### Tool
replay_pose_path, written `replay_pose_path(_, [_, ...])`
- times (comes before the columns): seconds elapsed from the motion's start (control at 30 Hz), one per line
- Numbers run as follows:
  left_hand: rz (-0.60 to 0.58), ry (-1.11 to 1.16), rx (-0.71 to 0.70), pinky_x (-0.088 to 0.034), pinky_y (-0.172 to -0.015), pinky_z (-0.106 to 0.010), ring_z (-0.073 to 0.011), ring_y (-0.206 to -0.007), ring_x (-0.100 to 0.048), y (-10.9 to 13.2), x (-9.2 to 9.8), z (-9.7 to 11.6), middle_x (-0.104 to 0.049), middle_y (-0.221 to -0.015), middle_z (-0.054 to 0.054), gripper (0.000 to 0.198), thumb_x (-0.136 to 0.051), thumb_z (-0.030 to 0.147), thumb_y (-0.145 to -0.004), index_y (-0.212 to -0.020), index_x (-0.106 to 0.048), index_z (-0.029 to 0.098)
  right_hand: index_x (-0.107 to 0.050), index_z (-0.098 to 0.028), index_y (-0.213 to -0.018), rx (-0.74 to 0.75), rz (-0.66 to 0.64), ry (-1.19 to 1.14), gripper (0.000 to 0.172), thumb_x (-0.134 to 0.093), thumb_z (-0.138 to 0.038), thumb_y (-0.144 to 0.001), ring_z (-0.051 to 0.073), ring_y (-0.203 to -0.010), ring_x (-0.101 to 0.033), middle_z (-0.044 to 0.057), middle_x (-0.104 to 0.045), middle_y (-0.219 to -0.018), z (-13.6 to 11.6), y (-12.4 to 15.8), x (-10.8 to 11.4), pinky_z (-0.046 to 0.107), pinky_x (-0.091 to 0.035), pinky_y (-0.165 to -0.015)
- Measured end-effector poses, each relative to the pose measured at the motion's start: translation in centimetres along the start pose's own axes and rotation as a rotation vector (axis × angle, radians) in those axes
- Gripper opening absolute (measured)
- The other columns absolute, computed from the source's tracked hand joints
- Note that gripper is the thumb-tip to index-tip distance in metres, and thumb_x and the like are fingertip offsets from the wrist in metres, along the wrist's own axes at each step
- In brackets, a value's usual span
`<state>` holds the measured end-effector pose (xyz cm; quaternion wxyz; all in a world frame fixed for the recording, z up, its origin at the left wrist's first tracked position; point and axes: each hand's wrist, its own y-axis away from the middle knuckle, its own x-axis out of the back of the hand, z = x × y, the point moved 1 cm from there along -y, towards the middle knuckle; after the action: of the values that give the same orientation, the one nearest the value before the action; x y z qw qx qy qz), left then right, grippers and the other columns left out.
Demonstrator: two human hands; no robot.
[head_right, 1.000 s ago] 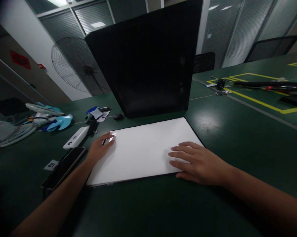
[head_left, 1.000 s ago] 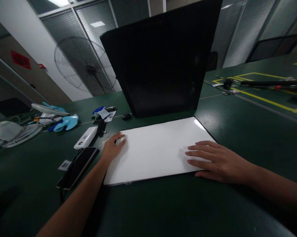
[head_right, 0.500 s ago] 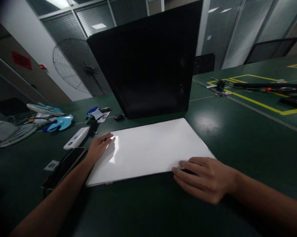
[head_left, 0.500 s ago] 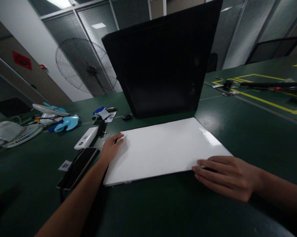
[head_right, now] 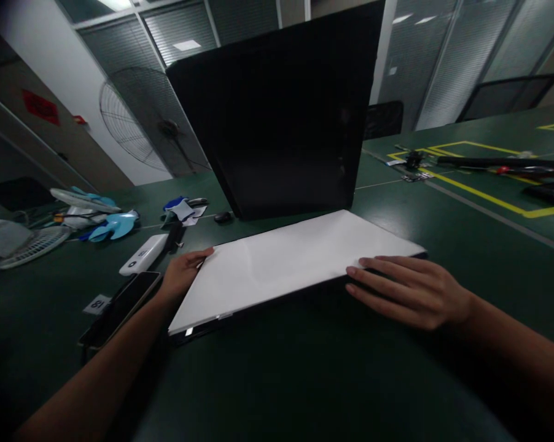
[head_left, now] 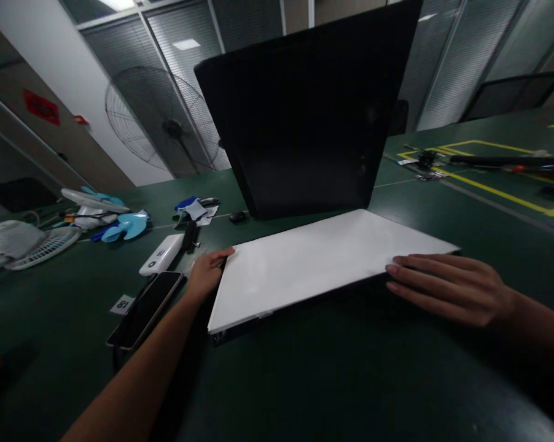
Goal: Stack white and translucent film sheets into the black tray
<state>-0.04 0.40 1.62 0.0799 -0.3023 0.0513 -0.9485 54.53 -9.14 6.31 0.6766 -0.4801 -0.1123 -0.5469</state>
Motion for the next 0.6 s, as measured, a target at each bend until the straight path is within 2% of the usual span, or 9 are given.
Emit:
replay_pose_path(0.17, [-0.073, -0.071, -0.108, -0.045, -0.129, -0.05, -0.0325, -0.138, -0.069, 0.6, -0.1, 1.0, -0.075, -0.144, -0.005, 0.044, -0.083, 0.029, -0.073, -0.118, -0.085, 0.025, -0.058, -0.039, -0.156, -0.159, 0.032, -0.039, 0.068, -0.067, -0.007, -0.097, 0.027, -0.13, -0.07, 0.001, -0.068, -0.149, 1.1, 1.4, 0.0, 0.042, -0.065, -0.095])
replay_pose_path(0.3, [-0.079, -0.136, -0.142, -0.044, -0.129, -0.05, -0.0333, -0.139, -0.068, 1.1, 0.0, 1.6, -0.074, -0.145, -0.004, 0.048, -0.085, 0.028, -0.073, -0.122, -0.084, 0.028, -0.05, -0.041, -0.163, -0.26, 0.1, -0.083, 0.079, -0.07, -0.005, -0.095, 0.027, -0.12, -0.072, 0.003, -0.065, -0.152, 1.0, 1.6, -0.8, 0.041, -0.063, -0.087])
replay_pose_path(0.47, [-0.08, -0.182, -0.16, -0.046, -0.128, -0.049, -0.0318, -0.136, -0.07, 1.3, 0.1, 1.9, -0.076, -0.141, -0.004, 0.043, -0.081, 0.03, -0.078, -0.12, -0.085, 0.027, -0.045, -0.036, -0.167, -0.282, 0.083, -0.098, 0.077, -0.066, -0.009, -0.098, 0.028, -0.117, -0.071, 0.007, -0.065, -0.151, 0.6, 1.8, -2.2, 0.045, -0.059, -0.093])
replay_pose_path(0.6, [-0.082, -0.213, -0.167, -0.05, -0.125, -0.05, -0.0327, -0.136, -0.07, 1.3, 0.2, 2.1, -0.078, -0.138, -0.004, 0.043, -0.081, 0.032, -0.077, -0.12, -0.085, 0.027, -0.052, -0.029, -0.161, -0.239, 0.075, -0.03, 0.069, -0.069, -0.01, -0.097, 0.026, -0.113, -0.071, 0.009, -0.071, -0.139, 0.3, 1.0, -2.9, 0.043, -0.058, -0.091])
